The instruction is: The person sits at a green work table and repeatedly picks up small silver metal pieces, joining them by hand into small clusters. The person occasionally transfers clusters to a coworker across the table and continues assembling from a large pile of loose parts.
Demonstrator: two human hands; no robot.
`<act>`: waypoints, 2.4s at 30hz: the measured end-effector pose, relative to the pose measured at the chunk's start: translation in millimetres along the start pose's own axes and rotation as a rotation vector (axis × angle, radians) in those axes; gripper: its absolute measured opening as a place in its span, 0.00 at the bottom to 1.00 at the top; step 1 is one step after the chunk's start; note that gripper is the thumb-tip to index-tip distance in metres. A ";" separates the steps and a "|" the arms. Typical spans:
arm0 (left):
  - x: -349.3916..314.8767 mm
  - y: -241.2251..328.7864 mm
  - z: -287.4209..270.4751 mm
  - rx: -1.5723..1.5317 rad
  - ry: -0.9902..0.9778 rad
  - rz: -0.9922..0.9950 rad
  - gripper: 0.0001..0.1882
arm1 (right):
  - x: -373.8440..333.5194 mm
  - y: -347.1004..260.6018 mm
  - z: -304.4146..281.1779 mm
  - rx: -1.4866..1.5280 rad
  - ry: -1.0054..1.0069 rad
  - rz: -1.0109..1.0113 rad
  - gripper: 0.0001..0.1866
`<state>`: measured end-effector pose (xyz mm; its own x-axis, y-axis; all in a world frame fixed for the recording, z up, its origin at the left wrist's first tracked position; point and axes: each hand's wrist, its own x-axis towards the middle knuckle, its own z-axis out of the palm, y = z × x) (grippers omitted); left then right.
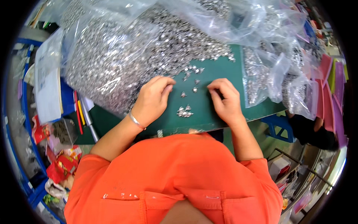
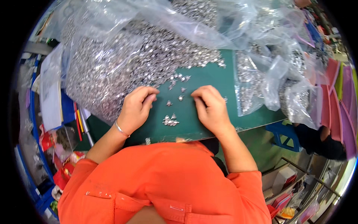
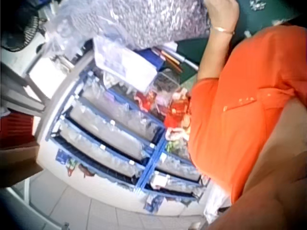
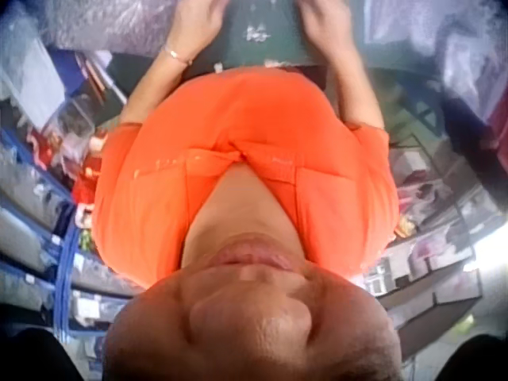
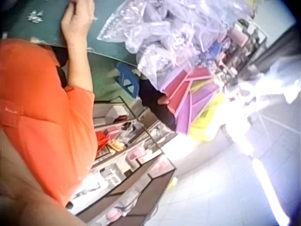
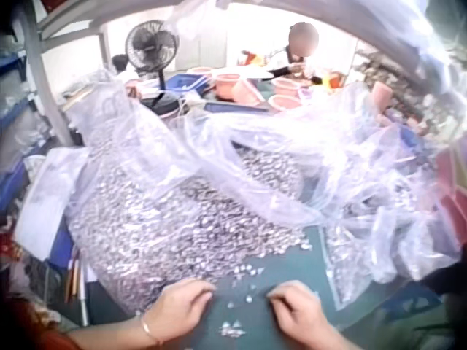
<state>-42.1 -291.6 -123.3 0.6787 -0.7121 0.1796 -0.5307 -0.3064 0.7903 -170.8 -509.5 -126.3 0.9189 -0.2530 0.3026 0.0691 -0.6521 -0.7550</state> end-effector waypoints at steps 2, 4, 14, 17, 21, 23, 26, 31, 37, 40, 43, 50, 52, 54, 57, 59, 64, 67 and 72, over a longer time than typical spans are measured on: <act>-4.8 -0.4 -4.0 -0.038 -0.021 -0.041 0.08 | -2.3 -4.9 12.6 0.019 -0.034 -0.049 0.09; -5.5 -0.9 0.1 -0.019 -0.050 -0.058 0.08 | 2.2 -10.3 20.7 -0.017 -0.068 -0.214 0.10; -1.5 4.9 20.8 0.102 -0.071 0.097 0.07 | 1.2 -6.8 18.4 0.018 0.019 -0.026 0.07; -0.4 6.6 26.7 0.118 -0.059 0.102 0.08 | 3.4 -4.9 32.4 -0.084 -0.038 -0.137 0.09; -0.9 2.2 28.5 0.080 -0.040 0.156 0.08 | 5.0 -2.1 33.3 -0.114 -0.064 -0.151 0.10; -2.6 0.1 30.4 0.117 0.000 0.237 0.08 | 5.4 -2.9 32.8 -0.107 -0.070 -0.149 0.10; -6.4 -0.7 26.3 0.080 -0.059 0.307 0.06 | 5.4 -4.5 33.7 -0.086 -0.061 -0.153 0.10; -7.0 -0.5 9.2 -0.012 0.046 0.064 0.05 | 3.5 1.9 38.1 -0.081 -0.088 -0.182 0.10; -8.7 -2.1 6.4 -0.025 0.022 -0.013 0.07 | 5.5 -6.8 39.5 -0.063 -0.064 -0.162 0.11; -7.5 -2.1 7.9 -0.002 0.008 -0.001 0.08 | 6.8 -3.0 40.3 -0.019 -0.095 -0.184 0.11; -7.1 -2.4 7.8 -0.001 -0.016 0.026 0.08 | 5.3 -6.9 35.8 0.000 -0.095 -0.163 0.11; -11.1 -0.8 11.9 0.009 -0.116 0.156 0.08 | -6.2 -5.5 16.8 0.155 -0.205 -0.149 0.10; -10.9 0.9 12.4 -0.033 -0.076 0.093 0.08 | -7.6 -5.2 12.7 0.098 -0.102 -0.054 0.09; -9.8 0.4 12.7 0.012 -0.103 0.152 0.08 | -6.2 -6.6 16.6 0.078 -0.033 -0.026 0.10; -8.1 0.3 10.6 0.012 -0.208 0.170 0.08 | -3.3 -11.1 16.7 0.040 -0.300 -0.238 0.11; -5.4 2.6 11.6 -0.018 -0.165 0.130 0.08 | -3.4 -9.7 19.4 0.067 -0.189 -0.189 0.10; 20.9 2.5 30.7 0.135 0.112 0.171 0.07 | 19.6 -1.6 28.1 -0.068 -0.003 -0.105 0.09; 20.5 -1.4 31.9 0.273 -0.016 0.179 0.06 | 25.0 3.6 28.9 -0.132 -0.053 -0.173 0.09; 9.4 -3.1 24.2 0.106 -0.001 0.104 0.06 | 11.2 2.8 19.3 -0.015 -0.095 -0.105 0.08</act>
<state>-46.4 -312.6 -138.3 0.6166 -0.7443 0.2565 -0.6490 -0.2961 0.7008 -152.8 -500.4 -136.2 0.9396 -0.1140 0.3226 0.1620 -0.6823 -0.7129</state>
